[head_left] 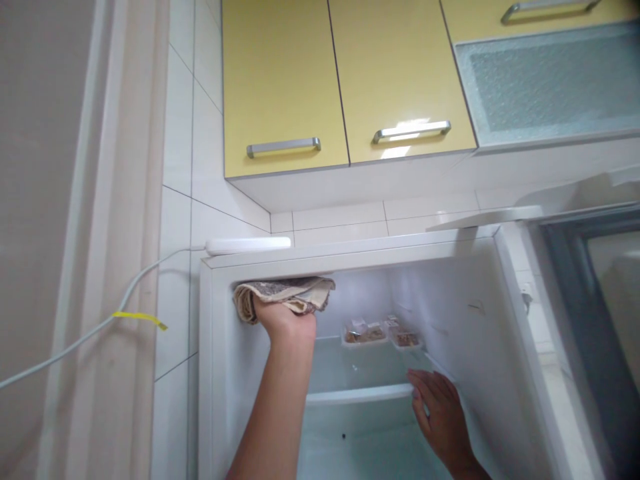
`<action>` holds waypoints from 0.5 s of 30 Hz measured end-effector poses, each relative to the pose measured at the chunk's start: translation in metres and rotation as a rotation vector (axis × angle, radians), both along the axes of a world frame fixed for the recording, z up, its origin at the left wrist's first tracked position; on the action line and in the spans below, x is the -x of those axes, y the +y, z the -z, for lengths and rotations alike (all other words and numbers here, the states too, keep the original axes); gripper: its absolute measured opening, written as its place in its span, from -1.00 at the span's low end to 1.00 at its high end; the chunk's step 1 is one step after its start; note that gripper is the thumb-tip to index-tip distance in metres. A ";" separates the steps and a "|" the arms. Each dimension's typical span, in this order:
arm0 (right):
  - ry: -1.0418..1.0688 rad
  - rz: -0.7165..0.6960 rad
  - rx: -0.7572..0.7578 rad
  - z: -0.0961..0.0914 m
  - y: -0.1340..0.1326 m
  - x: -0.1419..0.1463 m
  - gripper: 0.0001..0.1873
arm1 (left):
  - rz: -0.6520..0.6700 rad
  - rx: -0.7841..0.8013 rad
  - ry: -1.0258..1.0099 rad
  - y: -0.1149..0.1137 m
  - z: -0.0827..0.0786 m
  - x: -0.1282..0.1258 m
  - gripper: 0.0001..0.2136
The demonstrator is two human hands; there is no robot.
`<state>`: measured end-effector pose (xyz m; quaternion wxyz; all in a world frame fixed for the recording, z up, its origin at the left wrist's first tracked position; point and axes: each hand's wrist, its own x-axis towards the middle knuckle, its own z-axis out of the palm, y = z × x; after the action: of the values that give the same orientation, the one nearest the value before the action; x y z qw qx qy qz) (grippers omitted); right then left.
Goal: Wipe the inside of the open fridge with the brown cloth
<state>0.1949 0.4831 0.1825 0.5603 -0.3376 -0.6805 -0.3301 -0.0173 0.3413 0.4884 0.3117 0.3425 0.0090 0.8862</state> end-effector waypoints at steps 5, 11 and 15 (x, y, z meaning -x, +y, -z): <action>0.018 -0.001 0.005 0.000 -0.002 0.000 -0.71 | 0.078 0.044 -0.025 0.041 0.003 0.018 -0.51; 0.000 0.021 -0.033 0.001 0.002 0.000 -0.65 | 0.213 0.062 0.036 0.104 0.009 0.050 -0.53; -0.043 0.045 -0.092 0.000 0.007 -0.002 -0.57 | 0.217 0.052 0.016 0.144 0.009 0.063 -0.51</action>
<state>0.1973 0.4903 0.1823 0.5527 -0.3195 -0.6688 -0.3808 -0.0799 0.4854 0.4797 0.4144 0.3402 -0.0025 0.8441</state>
